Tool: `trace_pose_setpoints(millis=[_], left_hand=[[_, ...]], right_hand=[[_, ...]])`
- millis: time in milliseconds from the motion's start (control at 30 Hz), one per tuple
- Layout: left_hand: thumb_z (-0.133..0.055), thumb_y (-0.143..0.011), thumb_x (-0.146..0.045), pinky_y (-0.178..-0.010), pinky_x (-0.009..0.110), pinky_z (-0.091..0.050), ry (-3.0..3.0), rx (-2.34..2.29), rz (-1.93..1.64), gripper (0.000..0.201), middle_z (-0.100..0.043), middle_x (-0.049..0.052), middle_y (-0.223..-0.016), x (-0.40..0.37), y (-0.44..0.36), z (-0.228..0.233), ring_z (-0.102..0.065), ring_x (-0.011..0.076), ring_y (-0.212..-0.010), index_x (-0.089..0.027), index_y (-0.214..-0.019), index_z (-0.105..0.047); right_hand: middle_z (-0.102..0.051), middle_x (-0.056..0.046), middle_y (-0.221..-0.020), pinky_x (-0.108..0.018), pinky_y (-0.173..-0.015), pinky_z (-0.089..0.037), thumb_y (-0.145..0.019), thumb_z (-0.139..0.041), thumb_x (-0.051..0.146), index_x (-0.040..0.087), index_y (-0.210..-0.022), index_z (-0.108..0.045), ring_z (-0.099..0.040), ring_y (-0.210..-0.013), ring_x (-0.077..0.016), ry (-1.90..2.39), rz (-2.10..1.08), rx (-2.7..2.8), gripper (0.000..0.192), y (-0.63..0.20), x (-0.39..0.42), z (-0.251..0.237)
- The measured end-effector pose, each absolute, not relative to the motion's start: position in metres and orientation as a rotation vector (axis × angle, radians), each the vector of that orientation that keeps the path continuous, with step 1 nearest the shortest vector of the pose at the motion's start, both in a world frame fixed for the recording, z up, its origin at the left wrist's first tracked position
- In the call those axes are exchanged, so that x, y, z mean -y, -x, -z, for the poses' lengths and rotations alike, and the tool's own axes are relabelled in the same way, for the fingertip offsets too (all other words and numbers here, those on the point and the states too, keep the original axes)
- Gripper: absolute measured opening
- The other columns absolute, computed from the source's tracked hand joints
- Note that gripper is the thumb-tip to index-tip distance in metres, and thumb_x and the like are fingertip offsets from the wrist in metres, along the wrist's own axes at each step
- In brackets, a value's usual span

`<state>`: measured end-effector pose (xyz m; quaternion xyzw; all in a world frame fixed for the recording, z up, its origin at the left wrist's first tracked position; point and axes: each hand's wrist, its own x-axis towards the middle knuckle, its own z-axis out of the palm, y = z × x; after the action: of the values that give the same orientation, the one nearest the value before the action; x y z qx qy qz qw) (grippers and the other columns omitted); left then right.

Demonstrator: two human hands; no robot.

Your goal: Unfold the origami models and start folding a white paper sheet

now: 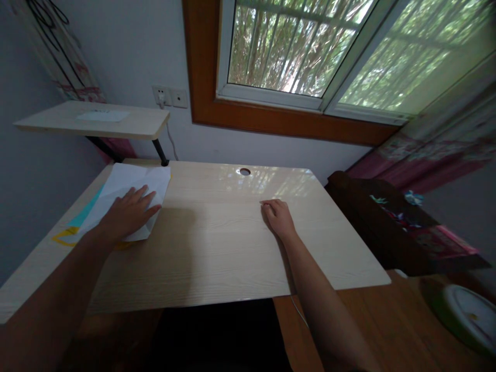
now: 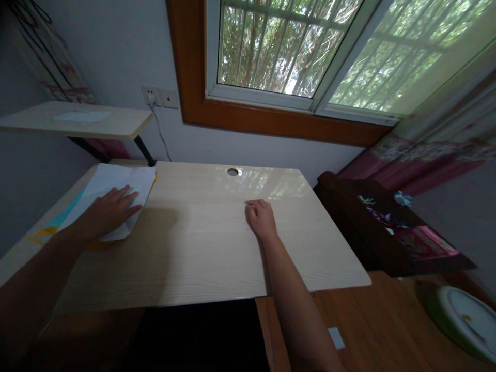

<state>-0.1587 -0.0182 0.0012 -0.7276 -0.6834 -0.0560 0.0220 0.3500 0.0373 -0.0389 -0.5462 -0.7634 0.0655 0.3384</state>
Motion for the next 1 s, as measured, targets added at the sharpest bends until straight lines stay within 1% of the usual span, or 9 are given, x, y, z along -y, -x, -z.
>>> trace_pose_setpoints(millis=[33, 100, 233, 367, 467, 567, 633, 800, 1000], left_hand=[[-0.034, -0.099, -0.056, -0.114, 0.064, -0.027, 2.263, 2.129, 0.106, 0.063, -0.025, 0.011, -0.166, 0.013, 0.156, 0.005, -0.02, 0.0401, -0.151, -0.022, -0.151, -0.044], [-0.026, -0.1, -0.058, -0.114, 0.068, -0.023, 2.271, 2.166, 0.014, 0.066, -0.02, 0.012, -0.167, 0.006, 0.153, 0.017, -0.015, 0.0411, -0.152, -0.021, -0.155, -0.037], [-0.019, -0.102, -0.054, -0.117, 0.066, -0.017, 2.246, 2.158, 0.026, 0.066, -0.016, 0.01, -0.168, -0.001, 0.154, 0.034, -0.012, 0.0375, -0.154, -0.022, -0.159, -0.026], [-0.021, -0.101, -0.056, -0.116, 0.067, -0.016, 2.208, 2.161, 0.069, 0.065, -0.018, 0.007, -0.168, -0.003, 0.153, 0.035, -0.012, 0.0406, -0.153, -0.029, -0.159, -0.027], [-0.021, -0.1, -0.058, -0.113, 0.073, -0.015, 2.17, 2.255, 0.084, 0.062, -0.017, 0.002, -0.169, -0.006, 0.148, 0.031, -0.012, 0.0472, -0.151, -0.038, -0.159, -0.024], [-0.022, -0.1, -0.058, -0.109, 0.08, -0.012, 2.137, 2.344, 0.104, 0.059, -0.014, -0.002, -0.169, -0.01, 0.142, 0.029, -0.008, 0.0528, -0.149, -0.043, -0.158, -0.023], [-0.023, -0.1, -0.058, -0.107, 0.083, -0.009, 2.128, 2.38, 0.117, 0.059, -0.013, -0.003, -0.169, -0.013, 0.139, 0.029, -0.006, 0.0541, -0.149, -0.045, -0.157, -0.023], [-0.021, -0.099, -0.061, -0.107, 0.083, -0.007, 2.113, 2.401, 0.134, 0.061, -0.012, -0.004, -0.169, -0.017, 0.137, 0.029, -0.005, 0.054, -0.149, -0.044, -0.158, -0.022], [-0.02, -0.099, -0.062, -0.108, 0.082, -0.008, 2.095, 2.421, 0.151, 0.063, -0.012, -0.002, -0.169, -0.02, 0.135, 0.025, -0.005, 0.0517, -0.15, -0.041, -0.158, -0.022]], right_hand=[[-0.072, -0.009, -0.107, -0.045, -0.099, -0.044, -0.097, -0.05, 0.033, 0.023, -0.11, -0.074, -0.06, -0.105, -0.0276, 1.425, -0.173, 1.991, 0.029, -0.35, -0.037, 0.039], [-0.072, -0.008, -0.106, -0.044, -0.098, -0.044, -0.097, -0.05, 0.032, 0.023, -0.109, -0.074, -0.06, -0.104, -0.0271, 1.424, -0.173, 1.99, 0.029, -0.35, -0.037, 0.038], [-0.073, -0.008, -0.104, -0.044, -0.098, -0.044, -0.098, -0.05, 0.031, 0.023, -0.105, -0.075, -0.06, -0.103, -0.0262, 1.415, -0.181, 1.997, 0.027, -0.35, -0.038, 0.038], [-0.074, -0.007, -0.103, -0.044, -0.098, -0.043, -0.097, -0.051, 0.03, 0.024, -0.102, -0.076, -0.062, -0.102, -0.0256, 1.398, -0.189, 2.001, 0.026, -0.351, -0.04, 0.039], [-0.074, -0.007, -0.101, -0.044, -0.098, -0.043, -0.096, -0.052, 0.029, 0.024, -0.1, -0.076, -0.063, -0.101, -0.0255, 1.376, -0.18, 2.003, 0.025, -0.351, -0.04, 0.039], [-0.074, -0.007, -0.101, -0.044, -0.097, -0.044, -0.096, -0.052, 0.029, 0.024, -0.099, -0.076, -0.063, -0.1, -0.0258, 1.374, -0.18, 2.005, 0.025, -0.351, -0.04, 0.038], [-0.074, -0.007, -0.101, -0.044, -0.097, -0.044, -0.096, -0.052, 0.03, 0.024, -0.1, -0.076, -0.063, -0.1, -0.026, 1.381, -0.184, 2.001, 0.026, -0.35, -0.04, 0.037], [-0.074, -0.007, -0.1, -0.044, -0.097, -0.044, -0.096, -0.052, 0.03, 0.024, -0.099, -0.077, -0.063, -0.1, -0.026, 1.401, -0.179, 1.991, 0.026, -0.35, -0.039, 0.037], [-0.075, -0.007, -0.1, -0.045, -0.097, -0.044, -0.096, -0.052, 0.03, 0.024, -0.098, -0.076, -0.064, -0.1, -0.0258, 1.39, -0.189, 1.997, 0.025, -0.349, -0.04, 0.036]])
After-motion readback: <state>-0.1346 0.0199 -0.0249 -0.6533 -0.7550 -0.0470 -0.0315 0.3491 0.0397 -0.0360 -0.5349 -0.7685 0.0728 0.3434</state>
